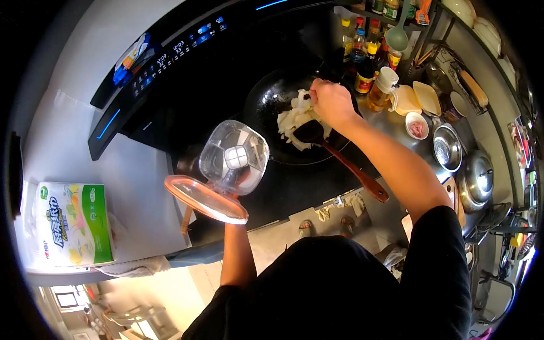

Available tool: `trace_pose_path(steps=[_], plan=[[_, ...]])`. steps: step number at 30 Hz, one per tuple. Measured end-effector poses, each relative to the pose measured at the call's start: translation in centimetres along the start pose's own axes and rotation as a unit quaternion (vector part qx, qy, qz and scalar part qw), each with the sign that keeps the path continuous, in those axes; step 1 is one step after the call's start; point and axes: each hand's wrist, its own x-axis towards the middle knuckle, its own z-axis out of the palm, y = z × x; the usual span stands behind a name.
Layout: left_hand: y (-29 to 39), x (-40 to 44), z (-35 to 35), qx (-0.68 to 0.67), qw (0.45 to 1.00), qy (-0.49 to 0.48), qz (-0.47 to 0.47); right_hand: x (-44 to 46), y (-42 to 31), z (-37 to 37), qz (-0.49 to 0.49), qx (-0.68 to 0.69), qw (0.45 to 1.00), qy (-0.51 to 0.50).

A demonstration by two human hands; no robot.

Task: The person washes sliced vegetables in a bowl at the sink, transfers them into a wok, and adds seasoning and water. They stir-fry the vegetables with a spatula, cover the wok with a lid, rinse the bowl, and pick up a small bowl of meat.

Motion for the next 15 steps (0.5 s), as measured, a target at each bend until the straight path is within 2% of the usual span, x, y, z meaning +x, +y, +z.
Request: trace_pose_path(steps=[4, 7, 10, 11, 12, 13, 15], plan=[[1.9, 0.3, 0.4, -0.036, 0.995, -0.066, 0.068, 0.3, -0.6, 0.4, -0.072, -0.07, 0.995, 0.026], [4.5, 0.5, 1.0, -0.075, 0.981, -0.128, 0.128, 0.3, 1.0, 1.4, -0.149, -0.125, 0.981, 0.011], [7.2, 1.3, 1.5, -0.103, 0.96, -0.187, 0.182, 0.6, 0.2, -0.2, -0.081, -0.057, 0.991, 0.085], [8.0, 1.4, 1.6, -0.112, 0.952, -0.205, 0.199, 0.6, -1.9, -2.2, -0.044, 0.035, 0.992, 0.115], [8.8, 1.8, 1.7, -0.119, 0.945, -0.218, 0.211, 0.2, -3.6, -4.1, 0.046, 0.108, 0.989, 0.094], [9.5, 2.3, 1.8, -0.124, 0.939, -0.231, 0.221, -0.3, -5.7, -6.5, 0.177, 0.245, 0.953, 0.021], [10.9, 3.0, 2.1, -0.135, 0.93, -0.245, 0.239, -2.4, -8.7, -10.0, 0.147, 0.27, 0.952, -0.006]])
